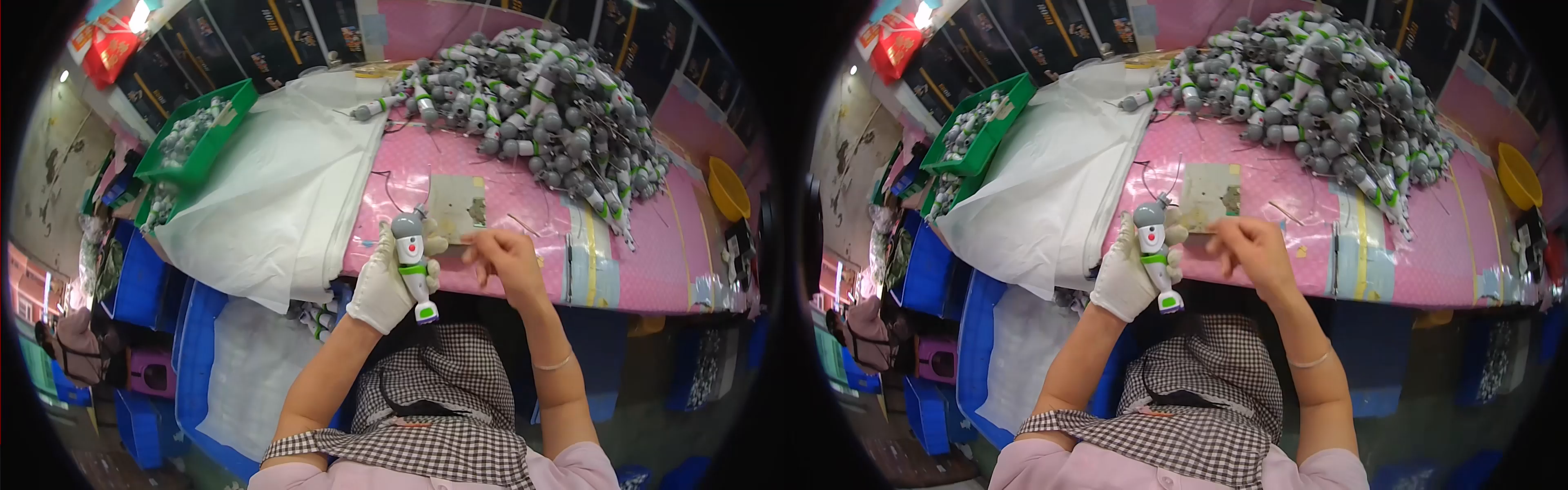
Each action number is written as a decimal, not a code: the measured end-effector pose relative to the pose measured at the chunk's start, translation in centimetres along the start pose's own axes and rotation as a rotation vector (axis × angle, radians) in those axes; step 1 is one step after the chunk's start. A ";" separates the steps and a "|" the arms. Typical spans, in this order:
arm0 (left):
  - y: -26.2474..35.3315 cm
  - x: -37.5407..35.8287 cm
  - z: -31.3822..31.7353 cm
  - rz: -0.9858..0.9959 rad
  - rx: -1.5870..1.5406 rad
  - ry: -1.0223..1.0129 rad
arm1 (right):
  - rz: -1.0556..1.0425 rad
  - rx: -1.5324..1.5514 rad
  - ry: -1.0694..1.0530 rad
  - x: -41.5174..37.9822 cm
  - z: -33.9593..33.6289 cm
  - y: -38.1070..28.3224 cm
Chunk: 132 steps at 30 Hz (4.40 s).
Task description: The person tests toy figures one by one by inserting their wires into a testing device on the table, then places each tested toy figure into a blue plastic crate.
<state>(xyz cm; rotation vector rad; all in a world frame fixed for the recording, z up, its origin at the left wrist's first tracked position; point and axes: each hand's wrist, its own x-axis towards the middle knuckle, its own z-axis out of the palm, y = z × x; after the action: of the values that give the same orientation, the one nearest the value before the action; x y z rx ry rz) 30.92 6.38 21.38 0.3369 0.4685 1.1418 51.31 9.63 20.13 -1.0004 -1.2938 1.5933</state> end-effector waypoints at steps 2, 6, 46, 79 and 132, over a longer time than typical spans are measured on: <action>-1.3 -0.4 0.0 -0.118 0.022 -0.021 | 0.033 0.169 0.072 0.9 -0.3 -0.5; -3.7 -1.3 0.0 -0.254 0.135 -0.067 | 0.078 0.471 0.142 1.5 -1.2 -0.6; -3.9 4.5 1.6 -0.031 0.378 0.136 | 0.158 -0.418 -0.230 7.4 -7.1 -1.1; 3.9 -17.5 -22.5 -0.116 2.291 0.122 | -0.436 -1.946 0.396 13.9 -11.2 -5.0; 1.5 1.8 1.3 0.268 0.183 -0.029 | -0.447 0.126 -0.140 -1.9 5.4 2.2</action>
<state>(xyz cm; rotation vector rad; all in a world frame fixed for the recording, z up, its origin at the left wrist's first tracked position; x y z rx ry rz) 31.02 8.59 22.93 0.5883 0.5140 1.3554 46.67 5.83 18.89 -0.4840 -1.3767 1.3911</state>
